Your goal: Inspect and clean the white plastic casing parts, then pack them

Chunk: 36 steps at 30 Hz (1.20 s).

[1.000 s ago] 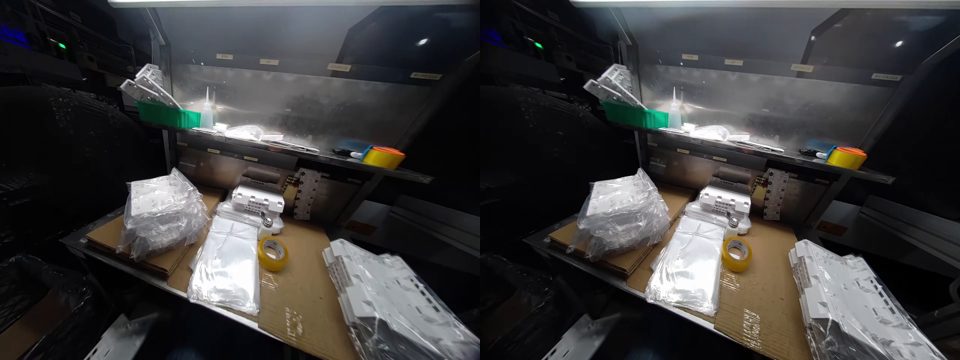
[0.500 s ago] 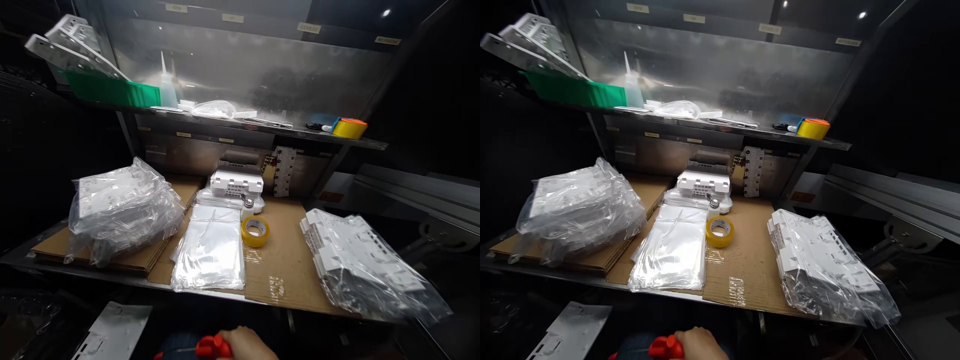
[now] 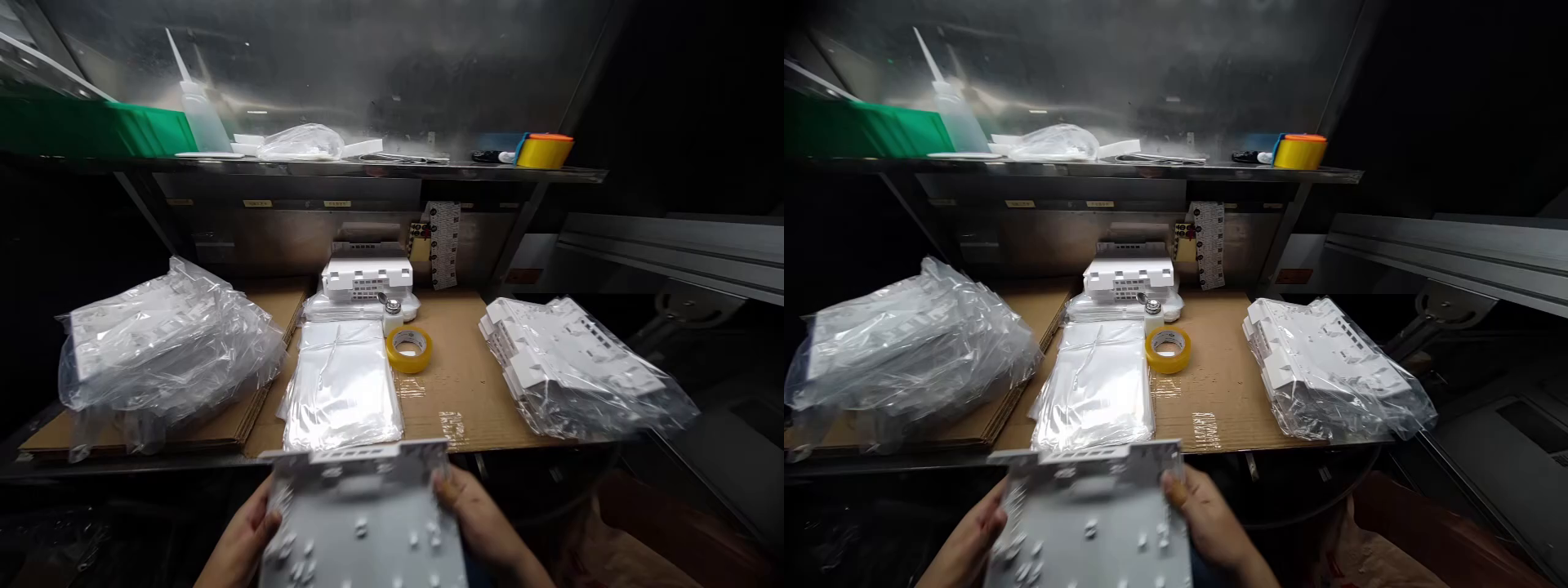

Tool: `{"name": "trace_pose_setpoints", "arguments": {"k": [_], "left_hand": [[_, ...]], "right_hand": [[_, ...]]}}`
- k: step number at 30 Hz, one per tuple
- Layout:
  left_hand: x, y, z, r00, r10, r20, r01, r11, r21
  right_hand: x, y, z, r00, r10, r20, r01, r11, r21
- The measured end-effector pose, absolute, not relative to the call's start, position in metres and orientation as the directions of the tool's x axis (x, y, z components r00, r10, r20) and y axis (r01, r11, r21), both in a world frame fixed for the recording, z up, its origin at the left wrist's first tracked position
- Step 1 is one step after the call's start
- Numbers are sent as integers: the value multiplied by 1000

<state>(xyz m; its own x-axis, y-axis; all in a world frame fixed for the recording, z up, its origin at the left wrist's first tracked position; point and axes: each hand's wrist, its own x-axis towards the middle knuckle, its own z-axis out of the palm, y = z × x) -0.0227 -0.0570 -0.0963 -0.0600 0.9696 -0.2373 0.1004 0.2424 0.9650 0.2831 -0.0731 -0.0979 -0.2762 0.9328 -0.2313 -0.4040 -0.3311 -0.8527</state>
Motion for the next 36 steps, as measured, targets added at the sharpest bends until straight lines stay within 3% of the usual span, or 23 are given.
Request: {"name": "trace_pose_setpoints", "arguments": {"k": [1, 3, 6, 9, 14, 24, 31, 36], "left_hand": [[-14, -39, -97, 37, 992, -121, 278, 106, 955], [5, -6, -98, 97, 995, -8, 411, -32, 911], [34, 29, -108, 208, 973, 97, 518, -194, 833], [52, 44, -121, 306, 946, 111, 582, -278, 764], [50, 57, -115, 342, 939, 49, 644, -271, 715], [33, 109, -103, 383, 901, -203, 433, 19, 901], [33, 102, -107, 400, 907, -132, 366, -26, 930], [40, 101, -117, 375, 925, -64, 420, -109, 901]], "right_hand": [[299, -74, -99, -159, 943, -293, -481, -333, -811], [330, -79, -99, 62, 911, -408, -630, -281, -723], [364, -87, -93, 279, 843, -460, -743, -114, -660], [378, -92, -85, 394, 804, -445, -764, 17, -645], [384, -94, -85, 449, 774, -446, -765, 75, -640], [379, -92, -93, 545, 721, -429, -683, 84, -725], [348, -95, -101, 574, 723, -384, -565, 10, -825], [311, -97, -99, 583, 781, -225, -315, -38, -948]]}}
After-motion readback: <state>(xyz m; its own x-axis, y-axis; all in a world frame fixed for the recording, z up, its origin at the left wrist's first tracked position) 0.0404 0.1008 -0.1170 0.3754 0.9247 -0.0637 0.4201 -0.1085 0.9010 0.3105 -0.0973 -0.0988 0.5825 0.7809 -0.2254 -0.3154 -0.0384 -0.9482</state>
